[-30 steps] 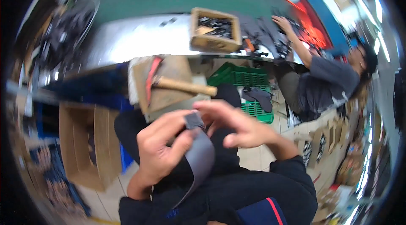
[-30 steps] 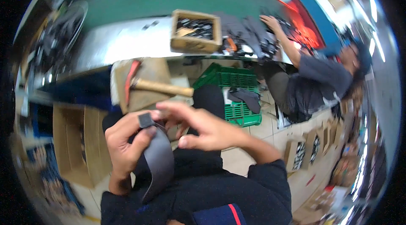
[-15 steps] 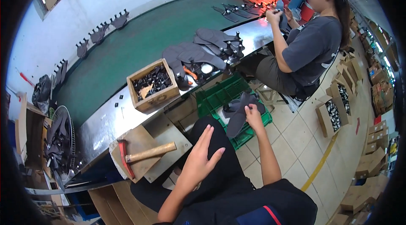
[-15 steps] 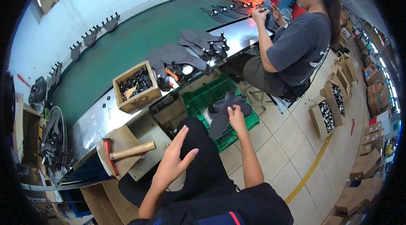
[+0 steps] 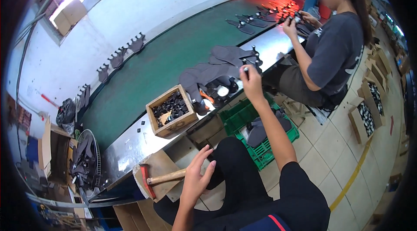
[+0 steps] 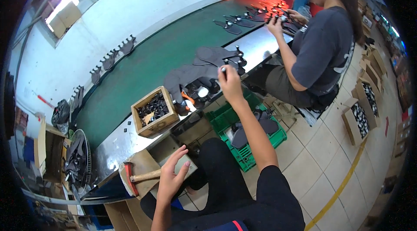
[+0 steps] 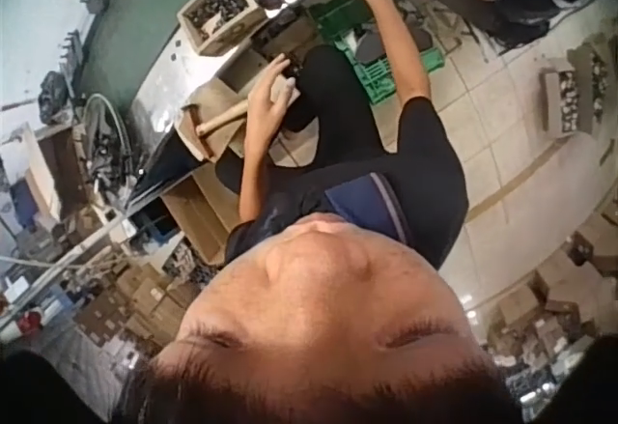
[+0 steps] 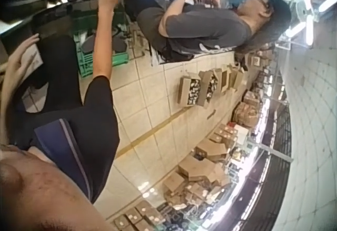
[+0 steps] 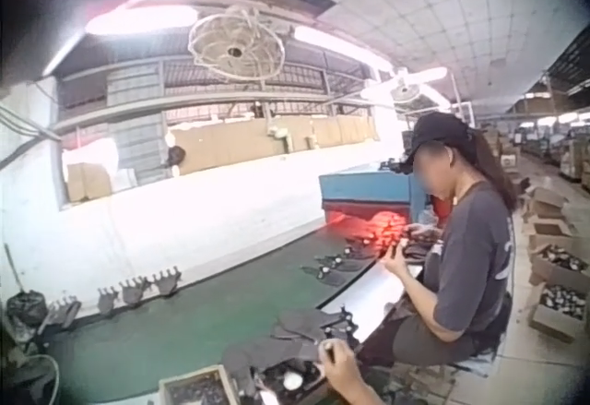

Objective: The recorder is assembling shoe components by inserting small pins and using a hammer to secure them at a factory workbench.

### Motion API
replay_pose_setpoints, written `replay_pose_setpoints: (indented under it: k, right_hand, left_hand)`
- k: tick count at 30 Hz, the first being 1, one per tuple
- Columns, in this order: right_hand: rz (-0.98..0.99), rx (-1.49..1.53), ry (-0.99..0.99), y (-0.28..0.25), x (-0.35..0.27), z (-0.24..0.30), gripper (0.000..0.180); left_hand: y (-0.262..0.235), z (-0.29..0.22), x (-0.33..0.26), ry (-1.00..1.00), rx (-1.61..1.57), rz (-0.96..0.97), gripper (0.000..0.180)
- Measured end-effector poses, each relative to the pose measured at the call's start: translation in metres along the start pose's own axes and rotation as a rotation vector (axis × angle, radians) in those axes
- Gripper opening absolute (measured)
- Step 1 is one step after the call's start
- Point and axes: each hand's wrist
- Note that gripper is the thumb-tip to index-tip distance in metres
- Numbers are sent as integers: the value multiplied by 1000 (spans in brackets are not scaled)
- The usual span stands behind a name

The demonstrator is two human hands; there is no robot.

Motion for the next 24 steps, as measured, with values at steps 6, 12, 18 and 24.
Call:
replay_pose_setpoints:
  k: [6,12,18,24]
  right_hand:
    - [-108,-164,-33,-2,27,-21,29]
    - [226,-640,-700,-28,-26,180,21]
    - [594,-165,-1327,9,-107,323,41]
    - [1021,-168,-492,100,-200,260,120]
  left_hand:
    - [-18,7,-18,-69,-64,-77,34]
    - [-59,8,-56,106,536,-484,63]
    - [-120,-34,-82,241,341,-375,91]
    - [-121,33,-122,-136,-360,-826,75]
Point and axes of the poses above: each hand's wrist, its own x-axis towards the middle knuckle, its own y-axis out of the palm, z = x × y, and after that the axes turned 3 degrees about y, right-handed
